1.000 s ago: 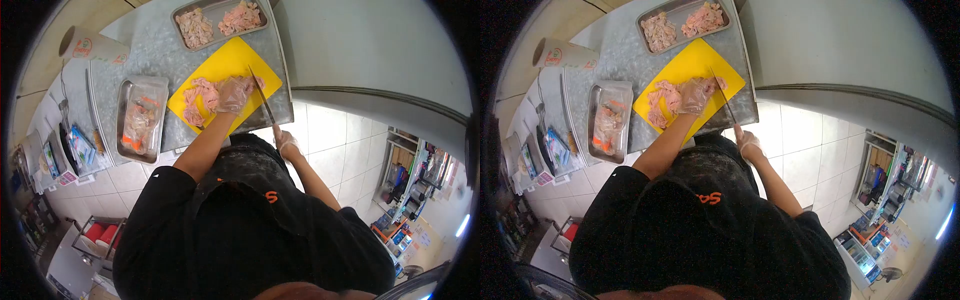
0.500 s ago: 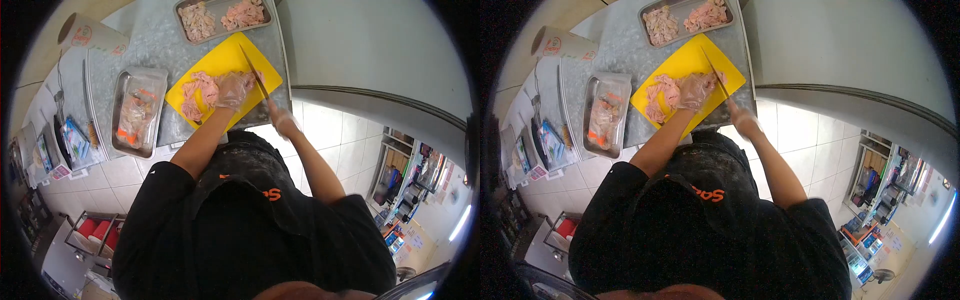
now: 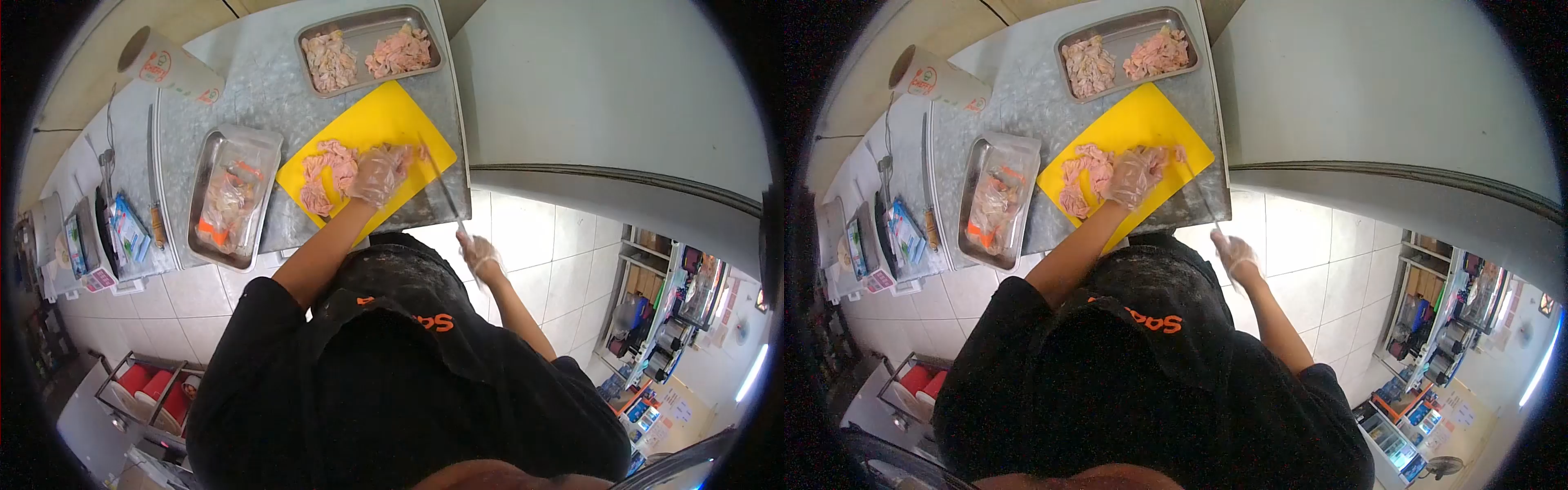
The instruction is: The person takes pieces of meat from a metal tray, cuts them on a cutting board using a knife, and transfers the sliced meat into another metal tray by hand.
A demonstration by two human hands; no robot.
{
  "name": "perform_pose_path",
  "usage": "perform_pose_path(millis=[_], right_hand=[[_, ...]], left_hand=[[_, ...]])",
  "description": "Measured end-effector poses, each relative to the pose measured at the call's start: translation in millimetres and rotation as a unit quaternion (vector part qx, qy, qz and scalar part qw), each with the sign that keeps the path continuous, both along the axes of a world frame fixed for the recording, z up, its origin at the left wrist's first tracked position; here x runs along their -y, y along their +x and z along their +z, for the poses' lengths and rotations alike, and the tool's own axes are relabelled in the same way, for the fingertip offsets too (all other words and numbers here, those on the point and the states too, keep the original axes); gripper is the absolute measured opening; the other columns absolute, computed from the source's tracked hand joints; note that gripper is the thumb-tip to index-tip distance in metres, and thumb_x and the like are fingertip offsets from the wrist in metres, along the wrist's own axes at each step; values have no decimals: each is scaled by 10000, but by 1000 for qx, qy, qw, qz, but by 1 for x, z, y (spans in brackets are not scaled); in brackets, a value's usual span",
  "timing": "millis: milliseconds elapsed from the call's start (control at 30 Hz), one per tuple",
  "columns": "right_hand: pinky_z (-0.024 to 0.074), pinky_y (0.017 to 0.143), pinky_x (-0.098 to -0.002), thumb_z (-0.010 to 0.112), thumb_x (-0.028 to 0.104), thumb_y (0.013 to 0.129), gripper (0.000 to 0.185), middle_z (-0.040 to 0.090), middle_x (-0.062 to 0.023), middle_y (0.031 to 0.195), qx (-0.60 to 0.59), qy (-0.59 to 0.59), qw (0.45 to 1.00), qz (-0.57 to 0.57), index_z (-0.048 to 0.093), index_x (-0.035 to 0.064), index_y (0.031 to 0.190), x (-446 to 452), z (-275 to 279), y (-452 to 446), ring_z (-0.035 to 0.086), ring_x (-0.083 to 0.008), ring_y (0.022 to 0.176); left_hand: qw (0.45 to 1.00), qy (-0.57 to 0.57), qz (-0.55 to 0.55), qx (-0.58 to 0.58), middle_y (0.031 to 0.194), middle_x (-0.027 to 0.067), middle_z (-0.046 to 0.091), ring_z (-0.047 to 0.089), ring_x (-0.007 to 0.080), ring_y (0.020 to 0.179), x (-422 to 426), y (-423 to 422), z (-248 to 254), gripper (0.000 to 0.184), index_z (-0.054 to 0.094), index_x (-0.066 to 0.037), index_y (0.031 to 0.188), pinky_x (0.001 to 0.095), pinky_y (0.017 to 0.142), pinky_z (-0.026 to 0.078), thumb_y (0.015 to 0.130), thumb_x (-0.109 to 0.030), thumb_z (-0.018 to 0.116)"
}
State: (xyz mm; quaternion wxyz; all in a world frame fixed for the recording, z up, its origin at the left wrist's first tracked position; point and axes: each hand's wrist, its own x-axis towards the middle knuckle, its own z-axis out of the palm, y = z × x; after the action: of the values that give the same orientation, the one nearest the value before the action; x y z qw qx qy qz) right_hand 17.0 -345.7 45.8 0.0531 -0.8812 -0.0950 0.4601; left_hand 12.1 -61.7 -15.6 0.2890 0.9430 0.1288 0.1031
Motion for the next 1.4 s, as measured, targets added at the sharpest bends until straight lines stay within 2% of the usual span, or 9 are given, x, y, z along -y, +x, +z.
perform_pose_path(millis=[67,133,267,400,700,1033,1200,1267,1400], right_hand=[[467,872,-460,457,466,945,359,590,-197,1021,192,104,952,216,625,194,1108,-10,-14,16,593,-372,980],[437,923,-465,630,502,824,457,577,-234,1100,132,103,986,1,635,129,1089,-74,12,50,548,-379,1085],[471,857,-457,651,468,811,435,630,-224,1048,272,186,944,-13,657,70,983,-145,-44,93,598,-389,1006],[489,810,-450,650,403,838,385,672,-201,965,279,255,917,125,648,65,1022,-175,-99,130,634,-394,936],[507,701,-430,671,390,846,385,680,-178,885,344,324,880,40,640,51,1026,-232,56,206,659,-339,804],[424,514,-279,764,182,763,259,617,-37,743,-98,487,864,-74,593,34,887,-136,27,120,541,-121,564],[469,568,-329,740,186,772,245,636,-104,721,-94,497,859,-81,589,21,873,-128,17,118,607,-207,617],[502,676,-411,698,209,804,256,670,-190,856,165,301,933,110,609,12,943,-139,19,124,653,-342,762],[491,791,-453,671,261,823,312,651,-224,983,284,279,917,25,614,23,1017,-134,-26,116,619,-418,926]], left_hand=[[999,25,25,-5,820,155,644,631,356,729,4,-9,-2,191,641,-148,938,472,634,494,835,-302,594],[999,3,47,11,773,170,632,637,358,686,3,-20,-4,254,626,-108,969,464,618,499,868,-329,548],[996,80,-35,-28,746,175,645,626,345,632,-4,-25,8,312,635,-71,919,451,609,494,888,-370,551],[974,-181,-11,-137,645,118,633,606,245,592,-18,-29,54,440,640,-39,749,377,570,463,902,-447,578],[907,-362,-2,-216,708,4,616,560,130,632,-41,-31,87,448,683,-40,920,286,607,453,833,-480,677],[861,-482,-112,-118,813,-3,636,574,89,725,-41,13,99,282,658,-41,997,249,666,465,822,-248,737],[924,-341,-103,-139,815,24,657,595,113,707,-40,13,74,257,667,-54,948,262,652,475,824,-271,730],[941,-283,-114,-147,823,51,672,612,141,698,-37,14,54,270,671,-51,944,278,651,484,836,-295,716],[992,-41,-58,-103,867,170,654,648,295,766,-31,5,31,348,666,-41,967,397,688,517,822,-357,671]])
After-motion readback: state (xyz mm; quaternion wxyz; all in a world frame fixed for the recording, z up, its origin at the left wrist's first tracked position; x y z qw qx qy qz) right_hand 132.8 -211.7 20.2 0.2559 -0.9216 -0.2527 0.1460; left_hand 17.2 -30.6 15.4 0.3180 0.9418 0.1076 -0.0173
